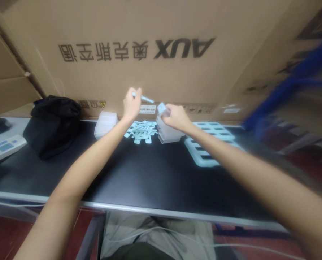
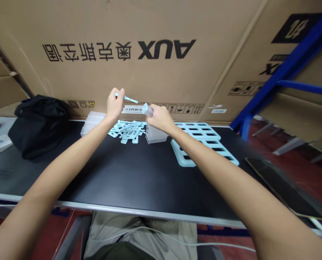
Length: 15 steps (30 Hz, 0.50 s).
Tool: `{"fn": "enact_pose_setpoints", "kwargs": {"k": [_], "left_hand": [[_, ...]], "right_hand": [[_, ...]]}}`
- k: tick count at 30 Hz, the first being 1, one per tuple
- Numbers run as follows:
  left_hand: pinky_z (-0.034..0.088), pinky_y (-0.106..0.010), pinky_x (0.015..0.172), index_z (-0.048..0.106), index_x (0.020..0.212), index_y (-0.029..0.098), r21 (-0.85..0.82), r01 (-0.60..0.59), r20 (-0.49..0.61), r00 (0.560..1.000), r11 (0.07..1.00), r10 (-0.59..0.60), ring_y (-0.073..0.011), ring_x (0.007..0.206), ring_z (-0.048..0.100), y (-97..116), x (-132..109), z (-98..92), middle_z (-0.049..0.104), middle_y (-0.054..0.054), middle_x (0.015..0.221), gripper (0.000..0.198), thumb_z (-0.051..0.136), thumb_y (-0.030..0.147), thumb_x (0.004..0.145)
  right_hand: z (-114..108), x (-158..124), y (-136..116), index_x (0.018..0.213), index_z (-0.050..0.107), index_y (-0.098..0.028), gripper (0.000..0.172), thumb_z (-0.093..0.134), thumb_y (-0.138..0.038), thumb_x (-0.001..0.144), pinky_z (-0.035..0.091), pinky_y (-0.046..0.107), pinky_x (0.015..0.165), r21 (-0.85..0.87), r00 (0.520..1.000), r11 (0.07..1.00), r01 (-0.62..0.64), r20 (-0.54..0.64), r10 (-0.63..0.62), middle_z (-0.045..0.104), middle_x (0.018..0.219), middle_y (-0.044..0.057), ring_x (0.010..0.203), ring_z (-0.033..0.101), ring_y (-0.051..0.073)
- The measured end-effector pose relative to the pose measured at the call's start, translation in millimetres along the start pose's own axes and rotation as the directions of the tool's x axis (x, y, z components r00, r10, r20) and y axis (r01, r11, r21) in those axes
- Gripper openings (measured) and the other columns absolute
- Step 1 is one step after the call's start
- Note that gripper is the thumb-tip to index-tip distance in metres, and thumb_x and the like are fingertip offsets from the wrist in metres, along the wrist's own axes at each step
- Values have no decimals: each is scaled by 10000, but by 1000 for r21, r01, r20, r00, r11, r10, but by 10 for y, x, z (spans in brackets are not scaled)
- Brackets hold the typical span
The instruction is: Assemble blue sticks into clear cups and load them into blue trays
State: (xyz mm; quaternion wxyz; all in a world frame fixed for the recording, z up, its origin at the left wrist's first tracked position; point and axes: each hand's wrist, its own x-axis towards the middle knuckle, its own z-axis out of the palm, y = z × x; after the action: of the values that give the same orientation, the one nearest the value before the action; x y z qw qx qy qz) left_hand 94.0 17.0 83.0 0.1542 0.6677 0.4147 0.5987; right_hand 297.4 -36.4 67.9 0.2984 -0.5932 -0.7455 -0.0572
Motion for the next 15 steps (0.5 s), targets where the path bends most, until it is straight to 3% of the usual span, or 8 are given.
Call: {"fn": "enact_pose_setpoints", "kwargs": {"k": [2,4,7,10,15], "left_hand": [[534,-465,951,572,960,225,107,39,-8,999,993,-39,-241,868,683,-154,-53,-71,639,-45,823,290,513,484,1078],[529,-544,994,574,1102,232,251,42,67,996,967,-61,-302,977,702,-276,-150,-153,689,-95,953,243,597,463,1032],[494,-624,1075,494,1340,226,401,-26,149,988,916,-37,-376,1225,645,-392,-310,-315,665,-192,1280,422,609,461,1009],[437,-624,1170,467,1397,193,482,-175,190,977,858,92,-381,1360,549,-449,-415,-585,591,-218,1433,449,518,459,1039],[395,-589,1219,516,1335,196,503,-416,260,909,758,326,-349,1369,515,-587,-500,-1271,604,-175,1397,392,508,446,1034]], "right_hand": [[-25,-18,30,954,648,-193,234,576,-401,875,449,359,758,-60,998,997,-50,26,51,756,984,166,891,690,310],[-58,-40,0,1100,656,-172,467,589,-583,889,469,384,772,-110,994,990,-84,56,90,757,1052,190,932,699,341],[-123,-89,-102,1356,582,-165,804,563,-789,847,486,416,788,-162,991,985,-55,108,73,756,1106,192,965,704,369],[-184,-134,-186,1475,514,-199,793,460,-755,913,479,425,803,-212,983,976,59,182,-19,760,1169,176,974,707,360],[-202,-71,-266,1517,535,-240,803,385,-779,940,452,402,778,-350,949,912,213,297,-108,779,1146,164,975,710,357]]}}
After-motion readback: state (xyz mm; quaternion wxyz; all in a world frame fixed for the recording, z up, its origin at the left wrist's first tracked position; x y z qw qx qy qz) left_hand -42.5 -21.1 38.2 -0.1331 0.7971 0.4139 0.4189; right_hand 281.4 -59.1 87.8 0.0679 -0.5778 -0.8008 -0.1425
